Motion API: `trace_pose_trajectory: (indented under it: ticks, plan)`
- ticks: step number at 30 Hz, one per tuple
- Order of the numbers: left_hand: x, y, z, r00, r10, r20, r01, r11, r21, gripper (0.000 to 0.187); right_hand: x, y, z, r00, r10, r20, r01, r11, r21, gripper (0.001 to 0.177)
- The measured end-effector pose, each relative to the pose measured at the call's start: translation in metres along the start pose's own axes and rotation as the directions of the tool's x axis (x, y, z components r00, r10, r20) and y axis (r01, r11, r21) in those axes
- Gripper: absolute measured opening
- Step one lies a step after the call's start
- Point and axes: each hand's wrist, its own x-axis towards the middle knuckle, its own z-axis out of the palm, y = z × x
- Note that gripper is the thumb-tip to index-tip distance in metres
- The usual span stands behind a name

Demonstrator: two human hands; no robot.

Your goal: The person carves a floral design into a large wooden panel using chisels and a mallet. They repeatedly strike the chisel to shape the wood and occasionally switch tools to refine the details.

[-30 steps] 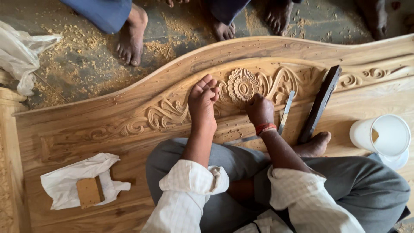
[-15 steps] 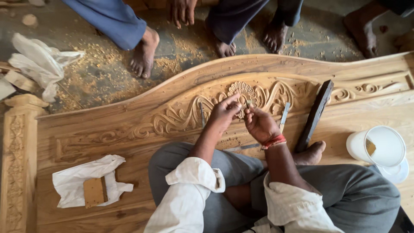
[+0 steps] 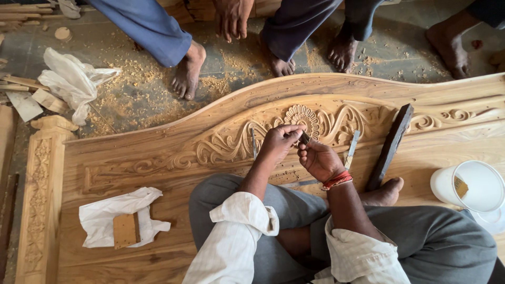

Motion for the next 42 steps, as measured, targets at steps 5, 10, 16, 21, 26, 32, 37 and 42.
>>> trace_pose_trajectory:
  ticks: [5, 10, 16, 21, 26, 32, 37, 42]
  plan:
    - [0.001, 0.004, 0.000, 0.999, -0.029, -0.032, 0.032, 0.995, 0.095, 0.028, 0.003, 0.000, 0.000, 0.997, 0.061, 0.046, -0.066, 0.993, 0.102, 0.021]
    - [0.000, 0.010, -0.001, 0.989, -0.022, -0.148, 0.064, 0.956, 0.285, 0.034, -0.003, 0.000, 0.027, 0.975, -0.094, -0.199, 0.061, 0.984, -0.165, 0.027]
    - [-0.003, 0.008, -0.005, 0.961, -0.127, -0.245, 0.219, 0.891, 0.398, 0.032, -0.013, 0.003, 0.059, 0.803, -0.594, 0.050, 0.339, 0.387, -0.858, 0.028]
    - [0.002, 0.006, -0.003, 0.992, 0.065, -0.110, -0.063, 0.998, 0.022, 0.029, -0.009, 0.005, 0.057, 0.788, -0.612, 0.066, 0.453, 0.504, -0.735, 0.036]
    - [-0.008, 0.022, 0.000, 0.998, 0.063, -0.032, -0.055, 0.978, 0.203, 0.044, -0.014, 0.005, 0.046, 0.798, -0.600, 0.047, 0.457, 0.552, -0.697, 0.032]
    - [-0.015, 0.041, -0.001, 0.926, 0.369, 0.077, -0.334, 0.708, 0.622, 0.024, -0.019, -0.005, 0.057, 0.802, -0.597, 0.014, 0.355, 0.458, -0.815, 0.024]
    - [-0.010, 0.027, 0.010, 0.943, 0.326, -0.066, -0.240, 0.804, 0.545, 0.015, -0.018, -0.007, 0.047, 0.779, -0.625, -0.052, 0.407, 0.567, -0.716, 0.020]
    - [-0.011, 0.015, 0.030, 0.918, 0.343, -0.199, -0.231, 0.872, 0.432, 0.024, -0.009, 0.000, 0.038, 0.862, -0.506, 0.035, 0.506, 0.852, -0.134, 0.010]
